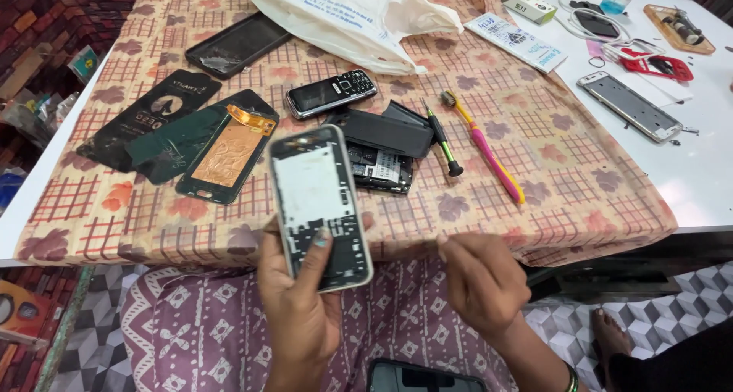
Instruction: The person cleans the inside of a white smartphone casing with a toothbrush, then uses a screwdriver to remove screws from the back. They detach the back cover and remove the internal motherboard assembly, placing the casing on the table.
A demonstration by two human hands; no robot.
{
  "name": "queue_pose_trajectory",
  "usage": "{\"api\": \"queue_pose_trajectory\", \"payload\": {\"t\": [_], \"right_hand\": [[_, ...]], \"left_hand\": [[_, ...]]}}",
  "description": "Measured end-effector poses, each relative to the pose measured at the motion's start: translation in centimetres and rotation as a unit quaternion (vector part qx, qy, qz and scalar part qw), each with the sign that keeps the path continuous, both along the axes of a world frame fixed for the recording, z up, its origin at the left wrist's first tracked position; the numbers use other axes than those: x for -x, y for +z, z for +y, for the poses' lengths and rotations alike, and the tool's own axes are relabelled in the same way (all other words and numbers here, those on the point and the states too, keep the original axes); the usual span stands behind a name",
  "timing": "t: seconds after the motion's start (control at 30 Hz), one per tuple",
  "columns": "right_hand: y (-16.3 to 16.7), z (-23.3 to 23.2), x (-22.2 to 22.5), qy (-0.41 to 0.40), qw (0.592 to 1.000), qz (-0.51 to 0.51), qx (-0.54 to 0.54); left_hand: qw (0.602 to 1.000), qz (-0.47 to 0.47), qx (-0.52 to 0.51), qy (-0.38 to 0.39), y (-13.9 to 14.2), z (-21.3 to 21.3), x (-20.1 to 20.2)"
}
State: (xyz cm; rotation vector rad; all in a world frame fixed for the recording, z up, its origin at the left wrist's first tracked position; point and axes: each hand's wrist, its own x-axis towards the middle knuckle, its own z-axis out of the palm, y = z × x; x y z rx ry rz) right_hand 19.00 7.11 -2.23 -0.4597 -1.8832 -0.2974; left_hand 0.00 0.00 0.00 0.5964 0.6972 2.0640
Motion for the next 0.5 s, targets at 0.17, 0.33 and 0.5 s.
{"api": "queue_pose_trajectory", "payload": {"t": [0.17, 0.33, 0.5], "right_hand": [[2.0, 1.2, -0.1, -0.08, 0.995, -0.002, 0.057], [4.7, 3.4, 1.5, -0.063, 0.989, -0.068, 0.119], [5.8, 5.1, 3.1, -0.01, 0.983, -0.131, 0.129]], "left_hand": [[0.997, -0.018, -0.031, 0.065, -0.7, 0.0, 1.3], [0.997, -0.037, -0.049, 0.056, -1.0, -0.5, 2.6], [0.998, -0.011, -0.045, 0.047, -0.8, -0.1, 2.2]]}}
